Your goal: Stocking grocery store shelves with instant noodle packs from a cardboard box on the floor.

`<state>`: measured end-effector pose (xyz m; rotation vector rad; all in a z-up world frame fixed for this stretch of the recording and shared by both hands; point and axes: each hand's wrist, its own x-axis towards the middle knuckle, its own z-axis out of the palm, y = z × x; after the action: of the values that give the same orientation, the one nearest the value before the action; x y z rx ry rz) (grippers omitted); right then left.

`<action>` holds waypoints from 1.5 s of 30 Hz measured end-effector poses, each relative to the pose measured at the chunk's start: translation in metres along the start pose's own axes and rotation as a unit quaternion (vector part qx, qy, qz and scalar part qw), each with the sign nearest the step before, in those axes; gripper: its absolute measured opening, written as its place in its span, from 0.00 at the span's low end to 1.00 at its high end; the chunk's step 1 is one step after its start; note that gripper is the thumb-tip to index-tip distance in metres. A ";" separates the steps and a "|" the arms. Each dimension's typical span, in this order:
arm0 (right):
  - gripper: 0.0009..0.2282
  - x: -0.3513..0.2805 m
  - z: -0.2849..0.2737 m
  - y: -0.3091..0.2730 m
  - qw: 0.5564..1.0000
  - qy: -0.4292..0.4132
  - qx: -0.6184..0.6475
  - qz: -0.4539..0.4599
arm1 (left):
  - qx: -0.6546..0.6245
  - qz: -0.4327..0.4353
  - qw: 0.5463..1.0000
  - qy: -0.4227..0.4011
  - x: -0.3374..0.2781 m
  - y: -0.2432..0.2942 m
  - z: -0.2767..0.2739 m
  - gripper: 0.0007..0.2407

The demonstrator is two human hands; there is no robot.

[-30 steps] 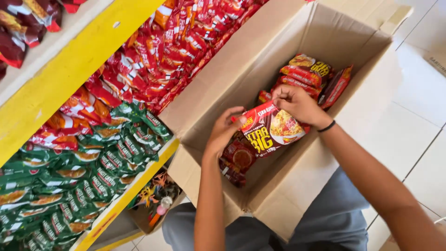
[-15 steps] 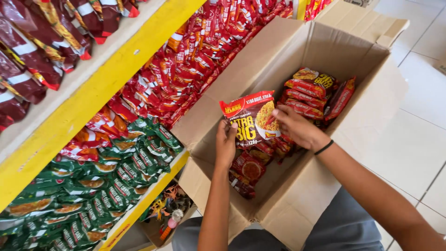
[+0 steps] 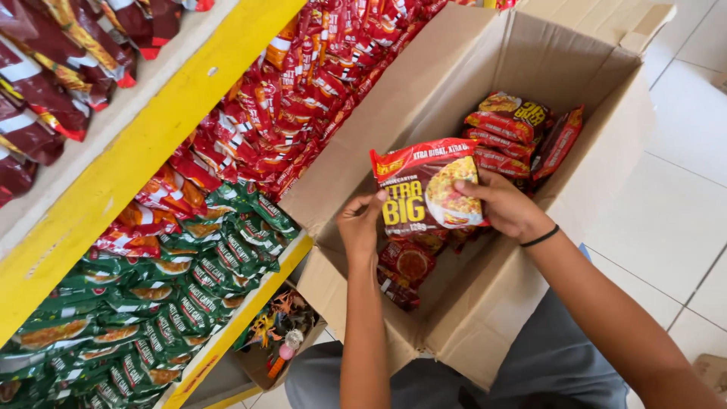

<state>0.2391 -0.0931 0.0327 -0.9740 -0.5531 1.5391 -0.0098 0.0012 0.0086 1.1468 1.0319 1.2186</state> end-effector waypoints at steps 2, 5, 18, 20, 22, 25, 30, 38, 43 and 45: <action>0.20 -0.003 -0.006 -0.003 1.000 0.013 0.013 0.003 | -0.076 0.000 0.997 -0.027 0.007 -0.012 -0.011 0.07; 0.18 -0.003 -0.010 -0.002 0.998 0.046 0.038 0.002 | -0.119 -0.035 0.992 -0.036 0.009 -0.010 -0.018 0.08; 0.16 -0.003 -0.018 0.005 0.995 0.071 0.055 -0.030 | -0.035 0.003 0.997 -0.069 -0.009 0.002 0.011 0.12; 0.17 -0.005 -0.017 0.000 0.994 0.081 0.068 -0.033 | 0.075 0.015 0.996 -0.048 -0.014 0.012 0.010 0.13; 0.17 -0.006 -0.016 -0.002 0.992 0.092 0.084 -0.036 | 0.185 0.027 0.982 -0.028 -0.019 0.020 0.011 0.13; 0.17 -0.007 -0.017 -0.003 0.986 0.120 0.103 -0.045 | 0.170 0.007 0.979 -0.108 -0.026 0.040 0.023 0.10; 0.16 -0.004 -0.017 -0.001 0.985 0.131 0.104 -0.047 | 0.373 0.106 0.920 -0.051 -0.030 0.045 0.027 0.09; 0.14 -0.005 -0.007 0.000 0.982 0.128 0.116 -0.076 | -0.119 -0.121 0.985 0.017 -0.002 -0.011 0.008 0.04; 0.14 -0.011 -0.006 -0.002 0.974 0.172 0.090 -0.120 | -0.079 0.028 0.989 0.124 0.010 -0.022 -0.016 0.10; 0.15 -0.007 -0.005 0.004 0.986 0.120 0.018 -0.115 | -0.111 -0.145 0.982 -0.036 -0.002 0.013 0.005 0.19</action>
<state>0.2413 -0.1017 0.0287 -1.0148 -0.4478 1.2024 -0.0074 -0.0010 0.0220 0.8281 0.9440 1.0229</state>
